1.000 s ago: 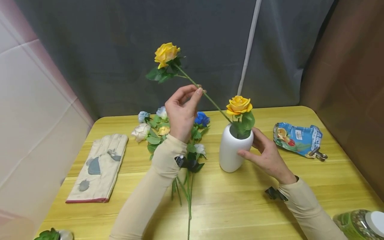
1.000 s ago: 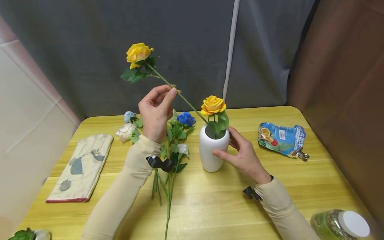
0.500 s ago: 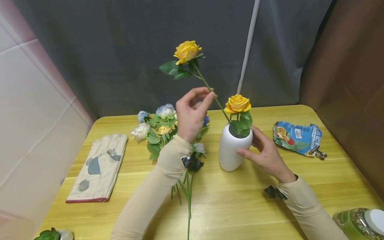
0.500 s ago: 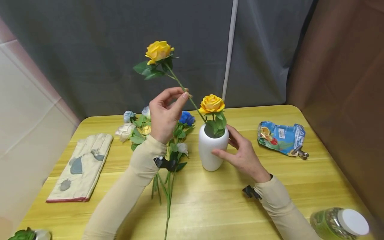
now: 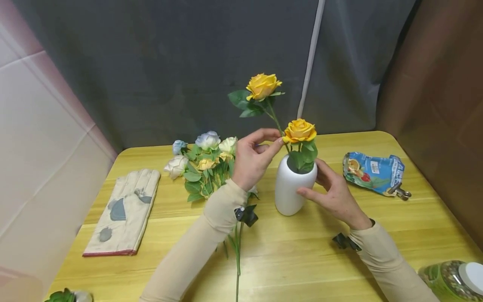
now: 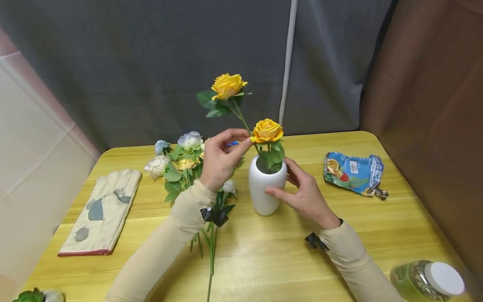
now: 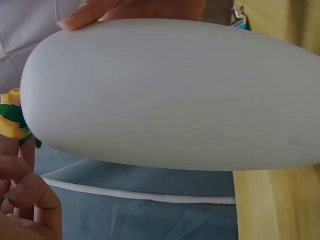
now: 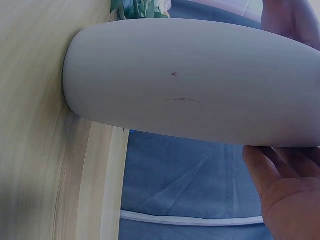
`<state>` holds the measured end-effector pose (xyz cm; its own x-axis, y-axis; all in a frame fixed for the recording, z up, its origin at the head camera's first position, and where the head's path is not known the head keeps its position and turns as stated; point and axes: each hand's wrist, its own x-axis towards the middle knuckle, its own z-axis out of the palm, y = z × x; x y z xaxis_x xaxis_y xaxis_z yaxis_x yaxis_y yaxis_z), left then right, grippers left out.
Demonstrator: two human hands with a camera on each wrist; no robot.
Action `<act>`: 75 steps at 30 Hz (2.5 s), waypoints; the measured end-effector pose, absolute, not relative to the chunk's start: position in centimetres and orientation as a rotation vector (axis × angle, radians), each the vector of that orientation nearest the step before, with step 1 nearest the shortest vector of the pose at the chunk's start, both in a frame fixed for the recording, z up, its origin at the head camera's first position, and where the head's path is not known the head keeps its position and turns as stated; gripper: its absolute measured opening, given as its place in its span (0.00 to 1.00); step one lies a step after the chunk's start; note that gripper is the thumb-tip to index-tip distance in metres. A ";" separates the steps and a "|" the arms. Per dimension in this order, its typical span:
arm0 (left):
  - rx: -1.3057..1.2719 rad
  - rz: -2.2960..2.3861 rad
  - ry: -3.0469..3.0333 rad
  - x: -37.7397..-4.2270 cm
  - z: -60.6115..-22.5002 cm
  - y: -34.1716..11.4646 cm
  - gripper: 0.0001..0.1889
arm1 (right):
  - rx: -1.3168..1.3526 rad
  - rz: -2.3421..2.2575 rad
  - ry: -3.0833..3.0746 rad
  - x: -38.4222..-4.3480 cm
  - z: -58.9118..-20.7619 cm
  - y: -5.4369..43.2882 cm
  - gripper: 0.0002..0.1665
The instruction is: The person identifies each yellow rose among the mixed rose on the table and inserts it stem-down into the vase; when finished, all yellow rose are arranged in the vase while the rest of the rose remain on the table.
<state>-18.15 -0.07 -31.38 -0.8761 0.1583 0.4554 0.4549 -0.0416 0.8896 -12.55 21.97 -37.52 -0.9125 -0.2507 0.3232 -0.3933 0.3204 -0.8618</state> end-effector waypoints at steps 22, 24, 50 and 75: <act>-0.589 -1.994 -1.977 -16.8 -32.8 1.1 0.08 | 0.633 1.657 -2.407 -12.5 -37.7 22.0 0.45; -0.576 -1.961 -2.011 -16.7 -32.9 1.0 0.07 | 0.635 1.655 -2.407 -12.5 -37.7 22.0 0.45; -0.399 -1.939 -2.173 -15.8 -35.7 -5.4 0.09 | 0.634 1.659 -2.400 -12.4 -37.6 21.8 0.45; 0.261 -1.517 -2.724 -15.6 -43.0 -16.5 0.14 | 0.658 1.693 -2.346 -12.5 -37.6 21.6 0.45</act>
<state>-15.56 -16.49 -43.00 -0.9859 -0.1519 -0.0695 -0.1391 0.5161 0.8452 -12.47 21.62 -37.56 -0.8871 -0.2489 0.3888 -0.4474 0.2560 -0.8569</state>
